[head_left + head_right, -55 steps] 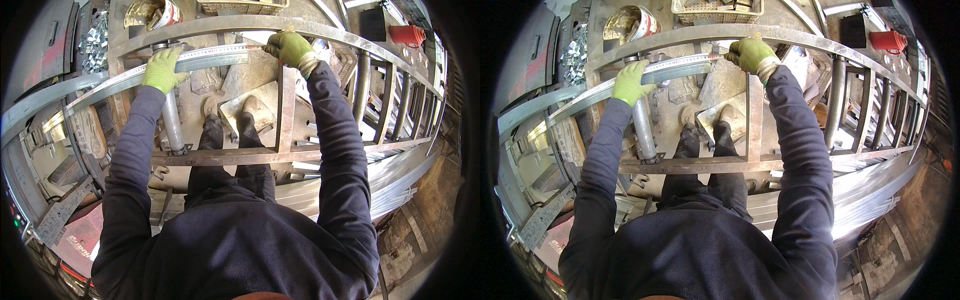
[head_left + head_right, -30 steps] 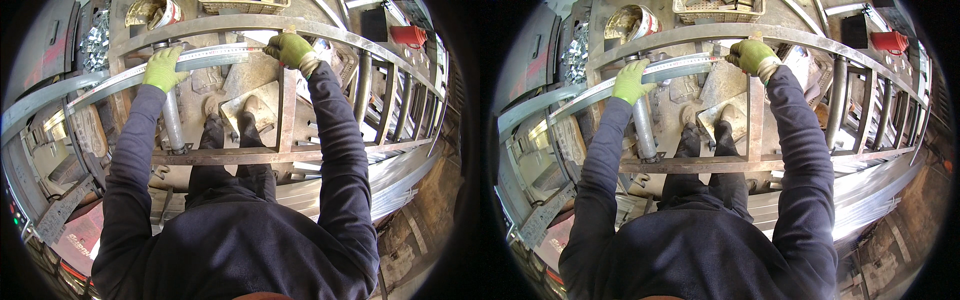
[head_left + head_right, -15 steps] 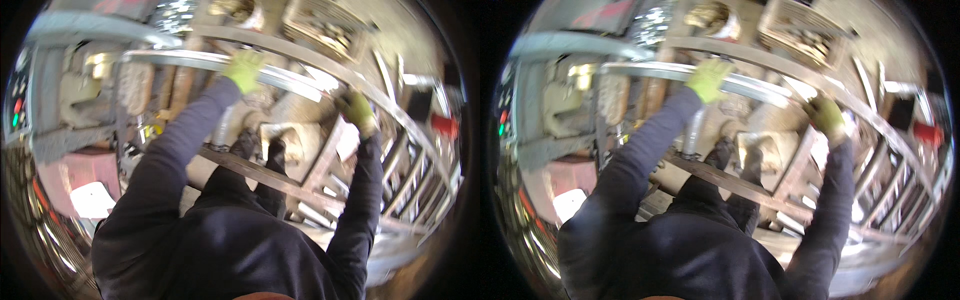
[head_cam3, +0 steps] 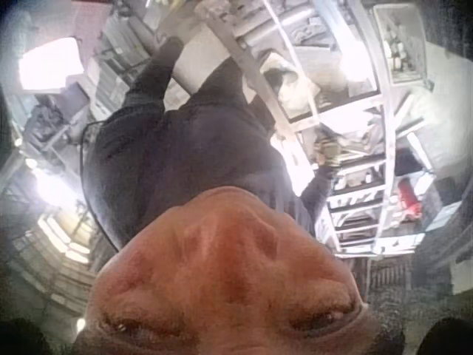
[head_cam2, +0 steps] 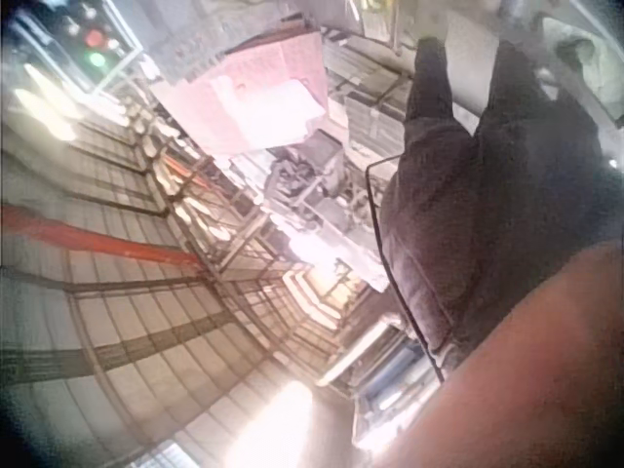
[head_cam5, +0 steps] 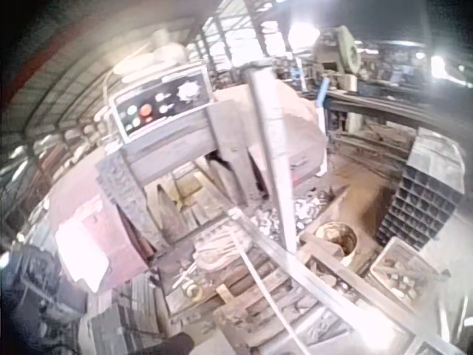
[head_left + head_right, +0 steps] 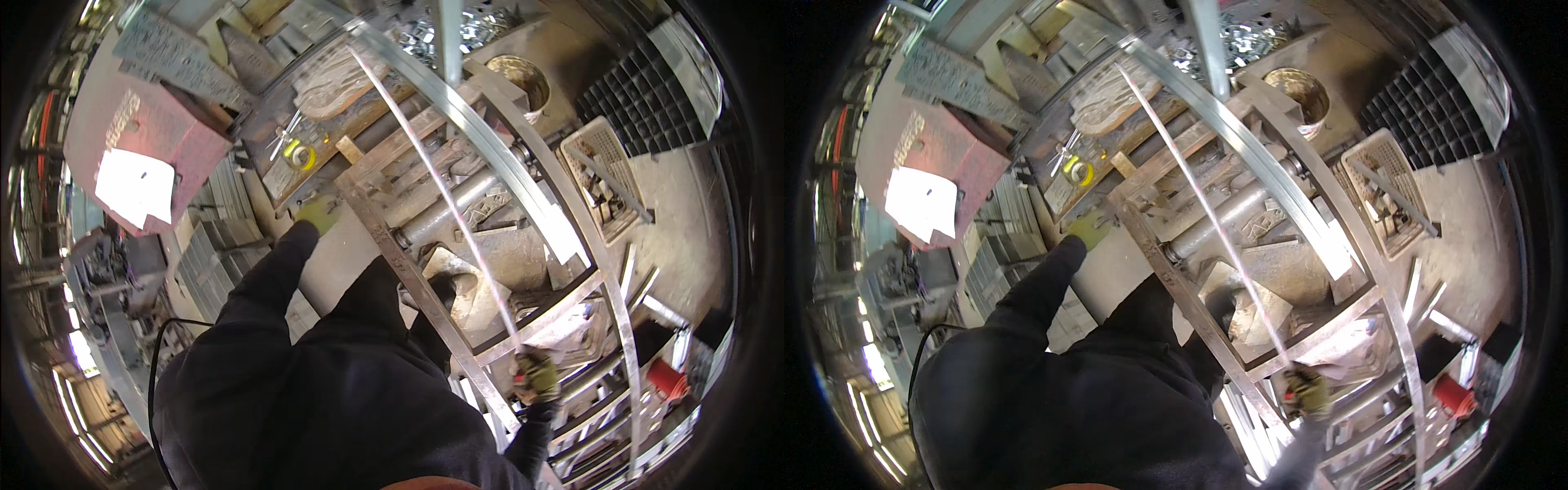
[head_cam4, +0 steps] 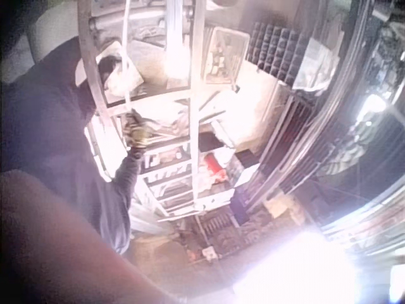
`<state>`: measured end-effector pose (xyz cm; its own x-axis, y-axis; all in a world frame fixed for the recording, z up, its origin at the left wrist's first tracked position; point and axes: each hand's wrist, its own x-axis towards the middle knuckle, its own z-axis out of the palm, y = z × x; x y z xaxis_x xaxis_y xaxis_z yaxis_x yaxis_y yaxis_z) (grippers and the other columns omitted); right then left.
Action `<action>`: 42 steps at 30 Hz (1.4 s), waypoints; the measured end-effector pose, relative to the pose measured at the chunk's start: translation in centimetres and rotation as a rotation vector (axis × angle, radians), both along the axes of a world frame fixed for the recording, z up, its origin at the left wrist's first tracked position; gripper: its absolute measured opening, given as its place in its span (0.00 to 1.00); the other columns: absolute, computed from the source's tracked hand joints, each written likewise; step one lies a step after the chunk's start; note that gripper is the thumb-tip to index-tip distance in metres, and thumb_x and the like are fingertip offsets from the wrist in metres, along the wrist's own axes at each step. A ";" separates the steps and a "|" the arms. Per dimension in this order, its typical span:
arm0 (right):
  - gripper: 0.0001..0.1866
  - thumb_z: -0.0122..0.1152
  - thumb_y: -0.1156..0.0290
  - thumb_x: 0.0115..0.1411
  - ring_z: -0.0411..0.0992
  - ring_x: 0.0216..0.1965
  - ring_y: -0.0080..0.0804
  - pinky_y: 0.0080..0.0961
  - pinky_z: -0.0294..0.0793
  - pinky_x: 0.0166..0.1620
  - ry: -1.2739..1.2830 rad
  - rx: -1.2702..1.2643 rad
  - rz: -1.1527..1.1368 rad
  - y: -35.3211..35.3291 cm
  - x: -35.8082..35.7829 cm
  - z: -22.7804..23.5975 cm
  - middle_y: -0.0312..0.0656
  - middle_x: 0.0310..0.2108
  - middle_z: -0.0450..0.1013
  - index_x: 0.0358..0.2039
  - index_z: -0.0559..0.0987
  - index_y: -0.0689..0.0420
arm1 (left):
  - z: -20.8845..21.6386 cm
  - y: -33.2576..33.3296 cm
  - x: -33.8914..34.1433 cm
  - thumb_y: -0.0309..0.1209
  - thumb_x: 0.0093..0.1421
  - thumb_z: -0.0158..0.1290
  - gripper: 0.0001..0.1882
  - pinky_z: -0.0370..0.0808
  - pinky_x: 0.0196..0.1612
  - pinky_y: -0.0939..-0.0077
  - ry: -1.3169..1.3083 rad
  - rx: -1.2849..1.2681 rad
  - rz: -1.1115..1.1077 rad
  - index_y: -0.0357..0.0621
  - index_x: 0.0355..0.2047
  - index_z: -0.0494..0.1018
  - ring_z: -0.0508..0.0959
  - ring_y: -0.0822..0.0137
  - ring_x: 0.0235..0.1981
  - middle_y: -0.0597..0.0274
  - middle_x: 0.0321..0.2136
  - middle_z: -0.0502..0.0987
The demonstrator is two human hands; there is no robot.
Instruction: The person measures a metal frame with a tape measure, then picks up and places a metal bar on a cutting machine. The person also handles a paper document on a red machine.
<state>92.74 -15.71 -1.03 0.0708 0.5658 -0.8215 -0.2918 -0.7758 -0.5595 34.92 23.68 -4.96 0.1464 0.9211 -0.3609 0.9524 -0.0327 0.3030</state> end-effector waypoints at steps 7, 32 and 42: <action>0.13 0.67 0.70 0.66 0.76 0.34 0.20 0.20 0.76 0.37 0.150 -0.136 0.285 2.0 -13.7 -1.2 0.34 0.35 0.82 0.48 0.85 0.60 | -14.0 -4.5 -16.3 0.58 0.60 0.57 0.39 0.70 0.64 0.60 0.156 -0.494 0.450 0.40 0.60 0.72 0.74 0.46 0.61 0.42 0.60 0.75; 0.12 0.70 0.73 0.64 0.80 0.40 0.25 0.26 0.80 0.45 -0.094 -0.208 0.278 11.5 -29.2 -5.9 0.41 0.41 0.84 0.46 0.84 0.64 | -47.0 10.1 -20.6 0.38 0.74 0.43 0.17 0.79 0.54 0.56 -1.998 0.224 2.110 0.46 0.52 0.79 0.81 0.58 0.52 0.57 0.49 0.83; 0.11 0.69 0.73 0.65 0.79 0.40 0.22 0.22 0.79 0.45 -0.076 -0.200 0.325 12.1 -28.9 -5.9 0.38 0.40 0.84 0.47 0.85 0.62 | -47.7 11.3 -22.4 0.33 0.73 0.44 0.14 0.77 0.37 0.61 -2.117 0.105 2.128 0.45 0.45 0.80 0.82 0.60 0.43 0.60 0.45 0.85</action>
